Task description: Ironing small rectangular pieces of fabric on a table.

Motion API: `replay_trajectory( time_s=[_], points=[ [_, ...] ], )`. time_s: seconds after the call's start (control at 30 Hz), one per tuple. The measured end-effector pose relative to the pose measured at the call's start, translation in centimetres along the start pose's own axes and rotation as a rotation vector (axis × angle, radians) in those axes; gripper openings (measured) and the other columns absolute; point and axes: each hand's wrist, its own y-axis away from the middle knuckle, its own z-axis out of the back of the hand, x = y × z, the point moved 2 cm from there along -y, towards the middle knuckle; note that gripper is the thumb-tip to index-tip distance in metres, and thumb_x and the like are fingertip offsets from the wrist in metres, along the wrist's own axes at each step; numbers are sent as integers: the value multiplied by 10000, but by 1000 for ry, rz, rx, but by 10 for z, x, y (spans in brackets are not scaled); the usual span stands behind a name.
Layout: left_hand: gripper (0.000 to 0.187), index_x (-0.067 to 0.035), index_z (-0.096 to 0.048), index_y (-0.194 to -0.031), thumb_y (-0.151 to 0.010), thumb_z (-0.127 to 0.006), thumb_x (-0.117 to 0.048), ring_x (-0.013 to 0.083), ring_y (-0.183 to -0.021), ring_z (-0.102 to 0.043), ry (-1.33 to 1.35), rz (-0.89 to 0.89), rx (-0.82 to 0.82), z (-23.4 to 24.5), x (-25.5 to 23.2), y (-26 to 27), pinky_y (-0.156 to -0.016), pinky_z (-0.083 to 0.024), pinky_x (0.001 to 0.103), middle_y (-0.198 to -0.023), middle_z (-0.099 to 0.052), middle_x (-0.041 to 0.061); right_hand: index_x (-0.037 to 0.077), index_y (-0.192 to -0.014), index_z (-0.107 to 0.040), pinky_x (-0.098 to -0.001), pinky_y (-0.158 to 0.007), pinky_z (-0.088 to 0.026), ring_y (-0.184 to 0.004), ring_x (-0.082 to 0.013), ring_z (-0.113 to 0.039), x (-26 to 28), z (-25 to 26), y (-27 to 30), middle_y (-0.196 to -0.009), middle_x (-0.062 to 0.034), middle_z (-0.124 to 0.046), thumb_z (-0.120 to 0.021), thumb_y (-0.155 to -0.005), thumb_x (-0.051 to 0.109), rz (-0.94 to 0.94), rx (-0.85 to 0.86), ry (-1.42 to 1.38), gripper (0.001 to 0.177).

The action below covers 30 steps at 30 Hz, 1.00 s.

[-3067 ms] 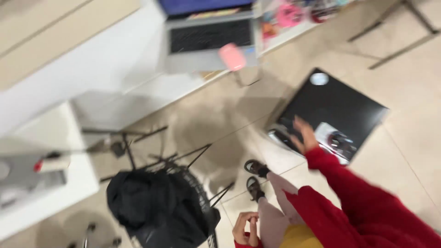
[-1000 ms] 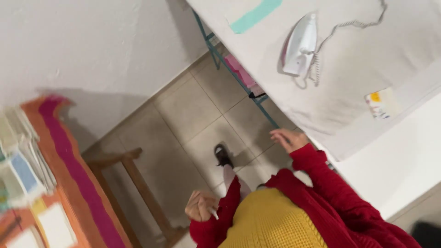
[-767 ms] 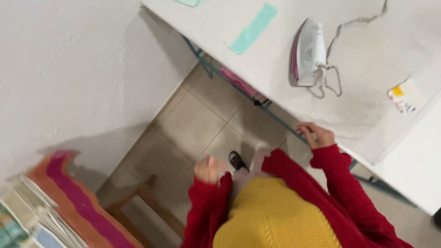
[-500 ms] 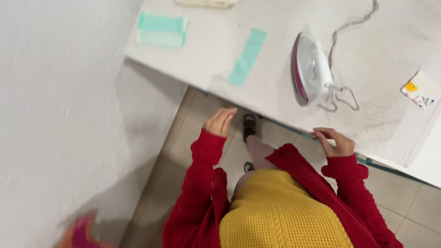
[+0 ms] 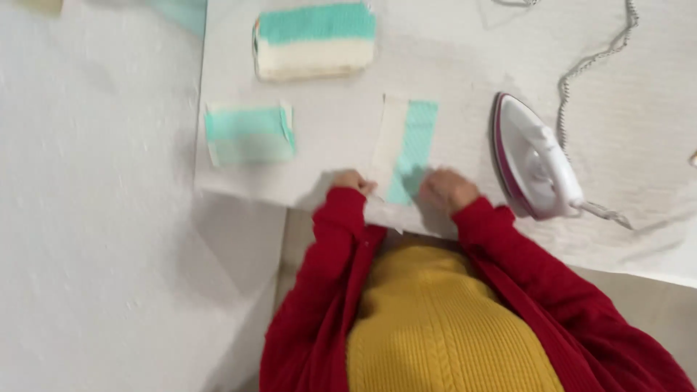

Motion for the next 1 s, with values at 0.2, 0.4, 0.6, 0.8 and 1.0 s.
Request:
replay_trajectory(
  time_s=[0.2,0.4,0.6,0.8,1.0],
  points=[
    [370,-91,-753,-775,-778,-825,-454,318,-712,-689,17,-7,181,21,-25,28,-691,-552,452,-767,-730,138,141,-1099,-753,-437,-911,-454,-1021,-263,-591,2,-52,51,-1102,-43,-663,-774,-824,136,142,112,73,276],
    [378,-64,-750,-844,-863,-739,-441,190,-619,-711,124,71,610,79,-45,30,-606,-586,358,-714,-752,73,188,-964,-759,-412,-938,-453,-999,-244,-591,10,-52,55,-1091,2,-667,-787,-800,143,66,46,142,173],
    [308,-57,-751,-871,-849,-823,-356,213,-648,-699,216,-101,516,100,-44,-48,-626,-567,367,-729,-730,61,204,-1059,-749,-407,-978,-510,-1096,-235,-618,-19,-50,7,-1165,-13,-676,-784,-823,87,-184,189,173,266],
    [484,-80,-662,-1147,-722,-877,-166,278,-956,-615,310,-596,-219,128,-109,-109,-860,-513,382,-1041,-645,66,140,-1151,-742,-413,-933,-564,-1050,-255,-640,-10,-6,-89,-1158,-75,-689,-821,-863,105,-268,-248,42,301],
    [299,-169,-707,-967,-723,-878,-164,221,-976,-573,205,-613,-202,114,-121,-109,-864,-438,409,-947,-652,-40,149,-960,-776,-403,-879,-532,-923,-247,-622,-50,-30,-102,-961,-35,-717,-885,-776,130,-152,-191,210,215]
  ],
)
